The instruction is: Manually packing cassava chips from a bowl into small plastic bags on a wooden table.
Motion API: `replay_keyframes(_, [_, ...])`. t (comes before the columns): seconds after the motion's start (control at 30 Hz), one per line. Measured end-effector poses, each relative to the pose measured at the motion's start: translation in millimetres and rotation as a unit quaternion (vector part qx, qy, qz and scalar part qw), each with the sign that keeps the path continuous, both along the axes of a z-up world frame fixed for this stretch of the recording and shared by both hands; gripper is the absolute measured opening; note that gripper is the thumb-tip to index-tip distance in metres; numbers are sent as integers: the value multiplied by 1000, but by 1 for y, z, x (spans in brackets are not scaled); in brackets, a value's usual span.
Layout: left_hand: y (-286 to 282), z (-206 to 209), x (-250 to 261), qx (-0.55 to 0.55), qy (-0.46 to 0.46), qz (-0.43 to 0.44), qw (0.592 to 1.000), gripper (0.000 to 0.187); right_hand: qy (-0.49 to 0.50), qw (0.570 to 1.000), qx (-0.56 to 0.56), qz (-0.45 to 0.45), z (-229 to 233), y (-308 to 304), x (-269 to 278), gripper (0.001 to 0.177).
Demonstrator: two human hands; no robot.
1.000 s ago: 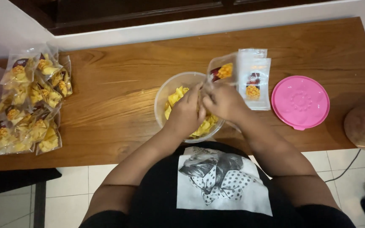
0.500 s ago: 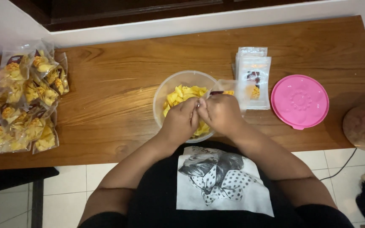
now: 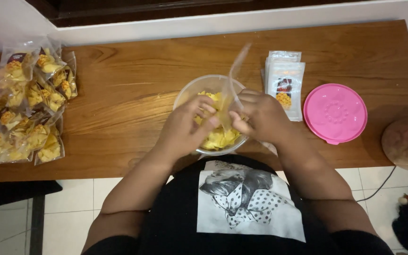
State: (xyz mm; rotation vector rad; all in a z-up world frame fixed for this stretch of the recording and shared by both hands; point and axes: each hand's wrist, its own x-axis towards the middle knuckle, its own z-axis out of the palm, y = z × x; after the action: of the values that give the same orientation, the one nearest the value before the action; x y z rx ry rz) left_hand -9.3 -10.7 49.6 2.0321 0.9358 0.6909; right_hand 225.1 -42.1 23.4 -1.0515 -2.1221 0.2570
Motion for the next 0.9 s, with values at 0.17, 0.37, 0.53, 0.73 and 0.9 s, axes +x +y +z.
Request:
replay_keyframes(0.17, [-1,-5,-7,307,-22,82,948,91,-174,960,214,-42,11,-4,-10,18])
replay_keyframes(0.37, [2,-34,-1,514,55,42,855,35,-103,962,236,-92,22,-7,-18,12])
replay_keyframes(0.53, [-4,-40,14,562,-32,135,816,24,341,902,-201,-173,-13,-18,-47,67])
replay_keyframes(0.73, [-16,-62,30,486,-108,85,863,38,397,816,-391,-157,-58,-6,-30,19])
replay_keyframes(0.9, [-14,-31,15,120,-183,22,976,64,7,986,-164,-14,-45,-11,-23,26])
